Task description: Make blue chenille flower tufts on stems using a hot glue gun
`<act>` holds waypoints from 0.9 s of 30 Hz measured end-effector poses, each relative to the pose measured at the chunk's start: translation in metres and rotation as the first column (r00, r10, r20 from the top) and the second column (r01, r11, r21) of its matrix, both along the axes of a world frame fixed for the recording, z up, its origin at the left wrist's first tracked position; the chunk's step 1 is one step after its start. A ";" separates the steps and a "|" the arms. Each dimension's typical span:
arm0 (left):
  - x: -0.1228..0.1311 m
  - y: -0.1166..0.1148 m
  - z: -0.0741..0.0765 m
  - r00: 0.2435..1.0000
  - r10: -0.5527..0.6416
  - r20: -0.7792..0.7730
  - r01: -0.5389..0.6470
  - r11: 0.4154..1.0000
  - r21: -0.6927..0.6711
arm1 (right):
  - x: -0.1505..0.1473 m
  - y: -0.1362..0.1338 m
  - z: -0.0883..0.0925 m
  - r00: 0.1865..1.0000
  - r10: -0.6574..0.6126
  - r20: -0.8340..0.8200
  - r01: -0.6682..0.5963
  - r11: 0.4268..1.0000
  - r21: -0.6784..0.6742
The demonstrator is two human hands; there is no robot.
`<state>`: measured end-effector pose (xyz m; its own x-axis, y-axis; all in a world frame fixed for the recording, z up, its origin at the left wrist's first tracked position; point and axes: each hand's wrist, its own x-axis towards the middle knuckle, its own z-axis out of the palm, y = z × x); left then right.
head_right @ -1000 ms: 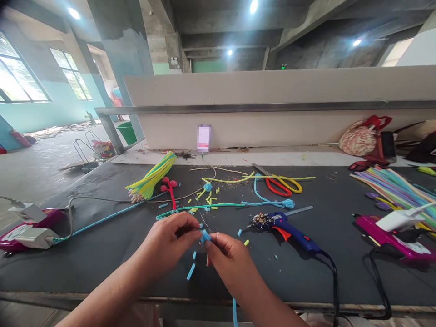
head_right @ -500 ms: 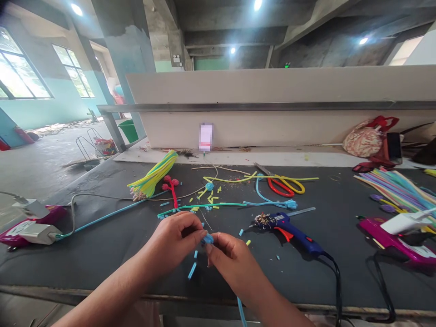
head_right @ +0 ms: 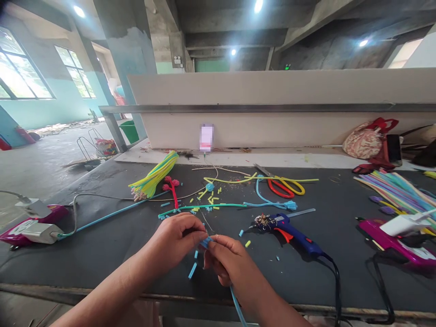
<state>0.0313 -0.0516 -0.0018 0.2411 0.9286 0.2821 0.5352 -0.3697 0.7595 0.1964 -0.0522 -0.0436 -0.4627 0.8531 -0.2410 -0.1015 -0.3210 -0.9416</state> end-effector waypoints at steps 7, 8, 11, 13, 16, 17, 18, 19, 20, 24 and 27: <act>-0.012 -0.004 0.010 0.968 -0.043 0.246 0.102 0.967 -0.233 | 0.007 -0.003 0.011 0.955 0.055 -0.293 -0.107 0.980 -0.167; -0.013 -0.006 0.010 0.959 -0.076 0.274 0.148 0.956 -0.253 | 0.008 -0.003 0.011 0.944 0.063 -0.324 -0.133 0.971 -0.198; -0.010 -0.009 0.009 0.941 -0.132 0.312 0.224 0.934 -0.278 | 0.008 -0.004 0.010 0.918 0.082 -0.387 -0.193 0.947 -0.256; -0.007 -0.010 0.009 0.935 -0.164 0.314 0.255 0.927 -0.275 | 0.007 -0.005 0.010 0.913 0.082 -0.400 -0.203 0.941 -0.270; -0.004 -0.012 0.008 0.936 -0.171 0.309 0.259 0.927 -0.270 | 0.005 -0.006 0.009 0.905 0.092 -0.415 -0.210 0.946 -0.247; -0.003 -0.012 0.008 0.936 -0.163 0.311 0.252 0.930 -0.270 | 0.005 -0.007 0.009 0.901 0.109 -0.420 -0.220 0.950 -0.224; -0.003 -0.012 0.007 0.938 -0.152 0.313 0.241 0.932 -0.269 | 0.004 -0.007 0.009 0.897 0.135 -0.420 -0.234 0.953 -0.194; -0.003 -0.012 0.006 0.941 -0.145 0.306 0.230 0.937 -0.263 | 0.004 -0.007 0.009 0.896 0.159 -0.414 -0.246 0.955 -0.165; -0.003 -0.012 0.005 0.946 -0.144 0.291 0.220 0.943 -0.248 | 0.004 -0.007 0.009 0.898 0.172 -0.404 -0.248 0.958 -0.144; -0.005 -0.011 0.004 0.962 -0.164 0.217 0.200 0.968 -0.153 | 0.006 -0.006 0.004 0.919 0.117 -0.376 -0.180 0.974 -0.138; -0.004 -0.011 0.006 0.961 -0.190 0.203 0.220 0.966 -0.137 | 0.007 -0.005 -0.002 0.918 0.051 -0.394 -0.131 0.975 -0.179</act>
